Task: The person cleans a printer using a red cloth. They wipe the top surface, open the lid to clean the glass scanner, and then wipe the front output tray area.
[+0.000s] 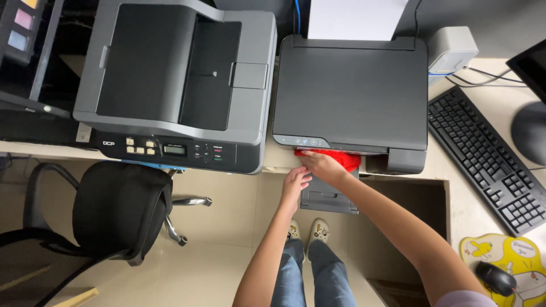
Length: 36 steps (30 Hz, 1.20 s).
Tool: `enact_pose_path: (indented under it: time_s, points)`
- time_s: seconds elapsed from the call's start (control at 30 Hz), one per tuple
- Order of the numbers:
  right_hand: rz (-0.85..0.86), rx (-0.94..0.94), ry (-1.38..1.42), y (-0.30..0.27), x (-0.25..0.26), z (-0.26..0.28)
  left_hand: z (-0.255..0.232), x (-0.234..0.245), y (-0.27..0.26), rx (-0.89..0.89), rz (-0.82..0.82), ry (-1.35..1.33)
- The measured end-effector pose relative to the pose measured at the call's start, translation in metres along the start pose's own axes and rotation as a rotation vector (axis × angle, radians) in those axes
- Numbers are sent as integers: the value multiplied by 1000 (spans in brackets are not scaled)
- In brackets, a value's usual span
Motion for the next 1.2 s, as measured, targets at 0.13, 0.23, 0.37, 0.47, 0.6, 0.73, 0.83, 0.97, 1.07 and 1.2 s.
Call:
enact_pose_path:
  time_s: [0.13, 0.23, 0.37, 0.47, 0.6, 0.73, 0.83, 0.97, 1.07, 1.2]
  points:
    - [-69, 7, 148, -36, 35, -19, 4, -8, -2, -13, 44, 34]
    - [-148, 6, 301, -60, 89, -32, 2, -19, -4, -2, 70, 12]
    - [-489, -254, 825, -67, 119, -14, -36, -45, -31, -151, 134, -133]
    - [-734, -577, 1130, -61, 133, 8, -75, -70, -55, -251, 184, -66]
    - [-1068, -908, 1463, -60, 155, 37, -122, -91, -78, -274, 217, -30]
    - [-1298, -1152, 1807, -73, 123, 86, -101, -79, -66, -306, 167, 217]
    - [-1377, -1371, 2263, -75, 45, 127, -103, -79, -75, -328, 127, 187]
    - [-1239, -1384, 2862, -58, 35, 116, -73, -59, -85, -327, 223, 150]
    - [-1365, -1392, 2873, -42, 18, 127, -58, -42, -91, -273, 128, -63]
    - [-1866, -1482, 2608, -18, -53, 192, -71, -36, -94, -275, 83, -399]
Point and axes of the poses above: each hand's wrist, its own y-axis towards the middle knuckle, its own x-axis out of the back of the hand, z = x × y, the point moved 1 cm from there along y, towards the middle knuckle, and after that the axes turned 7 degrees about z, right-handed, at the moved point
